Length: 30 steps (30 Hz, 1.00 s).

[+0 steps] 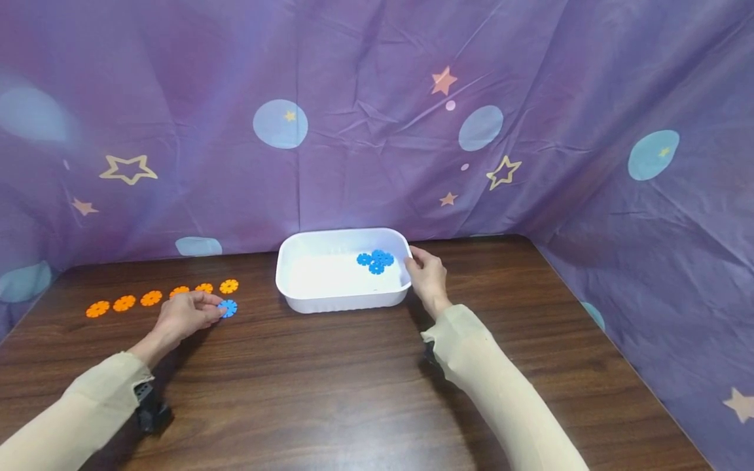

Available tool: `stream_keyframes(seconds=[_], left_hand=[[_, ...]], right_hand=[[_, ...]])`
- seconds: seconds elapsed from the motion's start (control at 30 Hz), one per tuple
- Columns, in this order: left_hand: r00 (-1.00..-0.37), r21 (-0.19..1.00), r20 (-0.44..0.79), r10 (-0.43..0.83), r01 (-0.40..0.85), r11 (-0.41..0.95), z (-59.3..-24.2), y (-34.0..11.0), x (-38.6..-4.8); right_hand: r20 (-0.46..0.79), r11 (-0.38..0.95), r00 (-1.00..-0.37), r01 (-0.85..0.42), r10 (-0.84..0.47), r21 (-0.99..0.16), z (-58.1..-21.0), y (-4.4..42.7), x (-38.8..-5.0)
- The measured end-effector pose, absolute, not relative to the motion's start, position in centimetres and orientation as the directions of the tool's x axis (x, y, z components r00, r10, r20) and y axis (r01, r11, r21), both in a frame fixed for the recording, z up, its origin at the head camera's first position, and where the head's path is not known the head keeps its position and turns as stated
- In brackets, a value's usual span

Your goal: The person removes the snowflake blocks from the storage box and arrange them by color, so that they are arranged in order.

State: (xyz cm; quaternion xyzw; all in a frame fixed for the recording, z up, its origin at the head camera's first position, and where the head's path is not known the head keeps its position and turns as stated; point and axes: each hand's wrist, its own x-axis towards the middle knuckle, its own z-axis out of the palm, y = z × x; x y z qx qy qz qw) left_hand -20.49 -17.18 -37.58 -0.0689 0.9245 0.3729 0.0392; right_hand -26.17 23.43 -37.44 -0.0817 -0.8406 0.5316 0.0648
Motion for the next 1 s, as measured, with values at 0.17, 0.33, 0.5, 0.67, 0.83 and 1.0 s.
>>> stream_keyframes(seconds=[0.17, 0.33, 0.5, 0.67, 0.83, 1.0], left_hand=[[-0.988, 0.672, -0.123, -0.092, -0.152, 0.725, -37.4, -17.2, -20.7], [-0.985, 0.681, -0.141, -0.096, -0.167, 0.713, -37.5, -17.2, -20.7], [-0.986, 0.716, -0.139, -0.089, -0.162, 0.679, -37.5, -17.3, -20.6], [-0.998, 0.759, -0.013, -0.057, -0.047, 0.65, -36.7, -16.8, -21.0], [-0.999, 0.863, 0.029, -0.026, 0.012, 0.504, -35.1, -14.4, -21.8], [-1.0, 0.93, 0.019, 0.008, 0.02, 0.367, -33.5, -10.7, -22.7]], right_hand=[[0.017, 0.415, -0.978, 0.072, 0.207, -0.907, -37.2, 23.4, -26.1], [0.018, 0.428, -0.976, 0.077, 0.215, -0.901, -37.2, 23.3, -26.0], [0.016, 0.429, -0.977, 0.079, 0.215, -0.9, -37.4, 23.2, -26.0], [0.018, 0.417, -0.977, 0.074, 0.213, -0.906, -37.3, 23.3, -26.0], [0.014, 0.414, -0.976, 0.079, 0.216, -0.907, -37.2, 23.3, -26.1], [0.007, 0.415, -0.977, 0.085, 0.215, -0.906, -37.3, 23.3, -26.1]])
